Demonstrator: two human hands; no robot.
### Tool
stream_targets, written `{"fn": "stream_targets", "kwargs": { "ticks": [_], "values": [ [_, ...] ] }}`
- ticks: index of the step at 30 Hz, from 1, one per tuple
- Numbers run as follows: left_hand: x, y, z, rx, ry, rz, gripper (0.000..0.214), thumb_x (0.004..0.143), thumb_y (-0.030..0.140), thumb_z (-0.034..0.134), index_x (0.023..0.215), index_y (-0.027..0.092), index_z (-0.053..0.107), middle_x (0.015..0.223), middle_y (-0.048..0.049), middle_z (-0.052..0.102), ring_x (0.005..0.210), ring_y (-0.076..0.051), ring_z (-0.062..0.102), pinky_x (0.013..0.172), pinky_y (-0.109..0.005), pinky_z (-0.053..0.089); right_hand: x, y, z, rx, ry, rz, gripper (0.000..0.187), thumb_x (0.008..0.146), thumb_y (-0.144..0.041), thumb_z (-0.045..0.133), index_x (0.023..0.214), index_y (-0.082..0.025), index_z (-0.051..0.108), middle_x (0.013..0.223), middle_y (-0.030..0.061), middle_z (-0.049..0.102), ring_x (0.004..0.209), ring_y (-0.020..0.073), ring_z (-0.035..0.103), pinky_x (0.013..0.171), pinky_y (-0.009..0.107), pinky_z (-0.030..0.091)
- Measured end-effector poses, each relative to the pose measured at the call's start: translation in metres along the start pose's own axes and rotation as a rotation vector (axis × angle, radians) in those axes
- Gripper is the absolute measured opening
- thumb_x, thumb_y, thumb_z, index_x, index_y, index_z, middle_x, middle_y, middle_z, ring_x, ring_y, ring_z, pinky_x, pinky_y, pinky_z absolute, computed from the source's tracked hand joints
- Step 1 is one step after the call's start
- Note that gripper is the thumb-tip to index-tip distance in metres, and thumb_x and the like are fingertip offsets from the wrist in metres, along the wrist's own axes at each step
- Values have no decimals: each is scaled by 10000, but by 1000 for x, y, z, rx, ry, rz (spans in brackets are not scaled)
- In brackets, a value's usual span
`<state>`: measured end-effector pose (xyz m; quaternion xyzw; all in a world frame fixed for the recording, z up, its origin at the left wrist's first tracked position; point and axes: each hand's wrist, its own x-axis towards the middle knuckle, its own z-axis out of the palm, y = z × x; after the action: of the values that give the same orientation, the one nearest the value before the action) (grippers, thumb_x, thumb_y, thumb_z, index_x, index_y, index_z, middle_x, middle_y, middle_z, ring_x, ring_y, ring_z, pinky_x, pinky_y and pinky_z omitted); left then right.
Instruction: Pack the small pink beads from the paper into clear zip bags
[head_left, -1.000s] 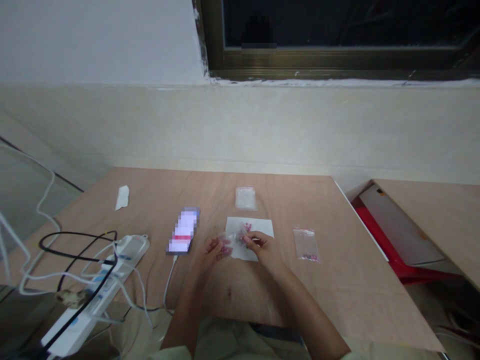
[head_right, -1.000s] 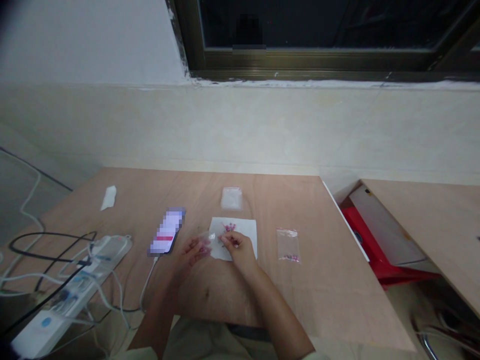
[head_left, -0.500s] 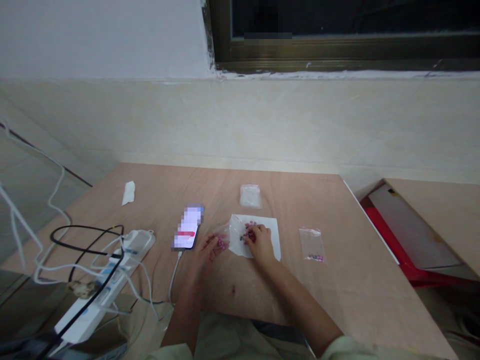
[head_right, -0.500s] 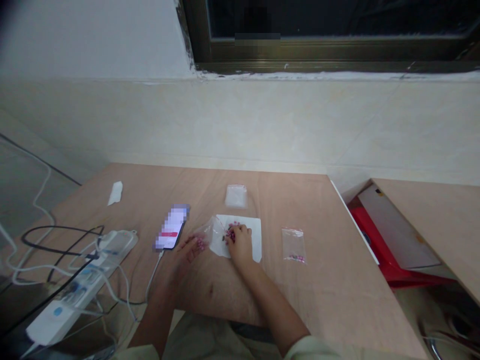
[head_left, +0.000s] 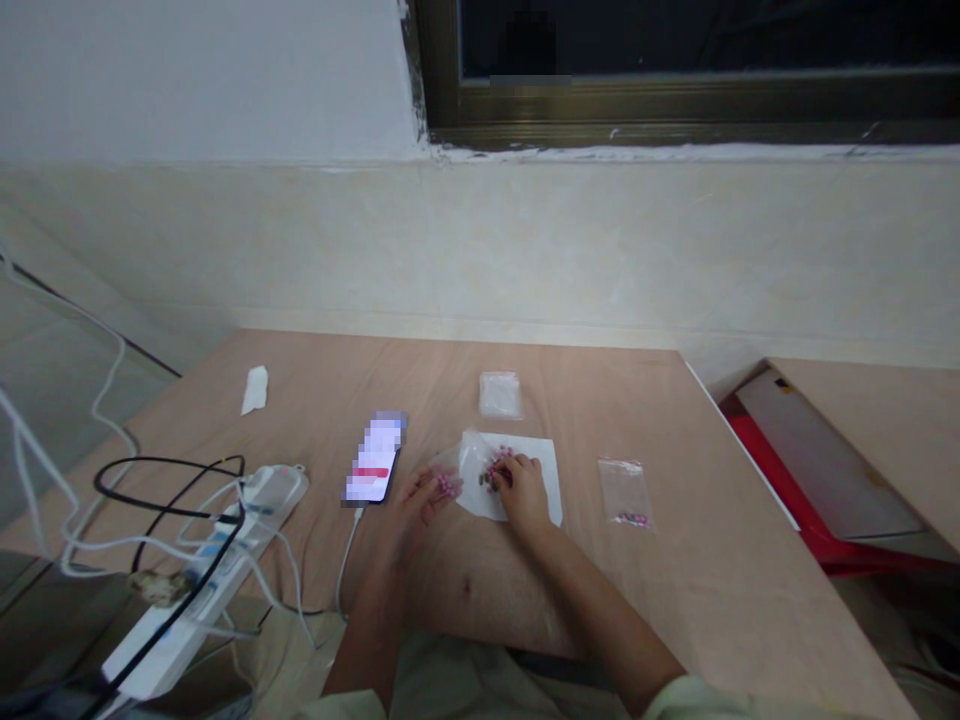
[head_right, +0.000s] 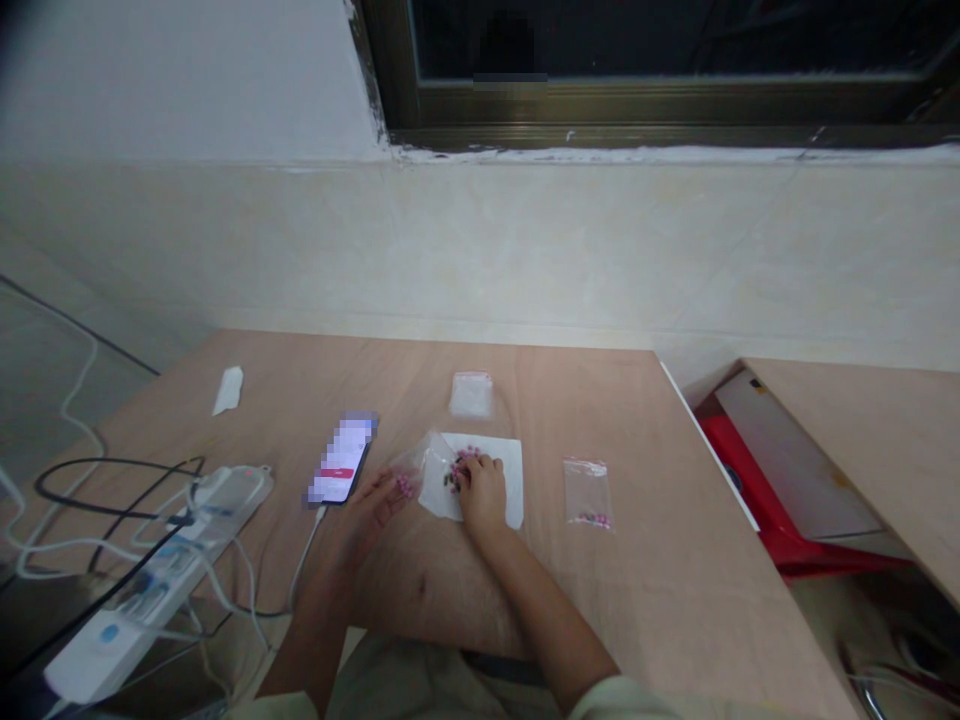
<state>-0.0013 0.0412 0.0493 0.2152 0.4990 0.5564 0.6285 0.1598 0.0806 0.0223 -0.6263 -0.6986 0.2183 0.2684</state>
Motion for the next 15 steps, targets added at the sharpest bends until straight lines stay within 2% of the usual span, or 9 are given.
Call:
{"fn": "stream_targets", "kwargs": {
  "ticks": [7, 11, 15],
  "values": [
    [-8, -3, 0, 65, -15, -1, 290, 594, 205, 663, 863, 149, 568, 904, -56, 646, 832, -199, 611, 831, -351, 461, -3, 3, -2, 166, 53, 42, 85, 689, -207, 536, 719, -178, 610, 791, 75, 572, 795, 203, 470, 715, 326, 368],
    [-9, -5, -1, 186, -25, 13, 298, 568, 220, 686, 833, 152, 569, 808, -21, 647, 774, -164, 611, 765, -299, 478, -3, -1, -20, 507, 43, 166, 258, 749, -374, 448, 777, -151, 575, 729, 56, 583, 658, 157, 510, 621, 300, 408],
    [-8, -7, -1, 244, -61, 26, 277, 572, 246, 685, 811, 162, 573, 778, 0, 632, 761, -142, 606, 738, -267, 476, -4, -6, -37, 872, -114, 250, 359, 716, -502, 447, 798, -157, 505, 717, 32, 556, 586, 122, 513, 508, 255, 422]
  ]
}}
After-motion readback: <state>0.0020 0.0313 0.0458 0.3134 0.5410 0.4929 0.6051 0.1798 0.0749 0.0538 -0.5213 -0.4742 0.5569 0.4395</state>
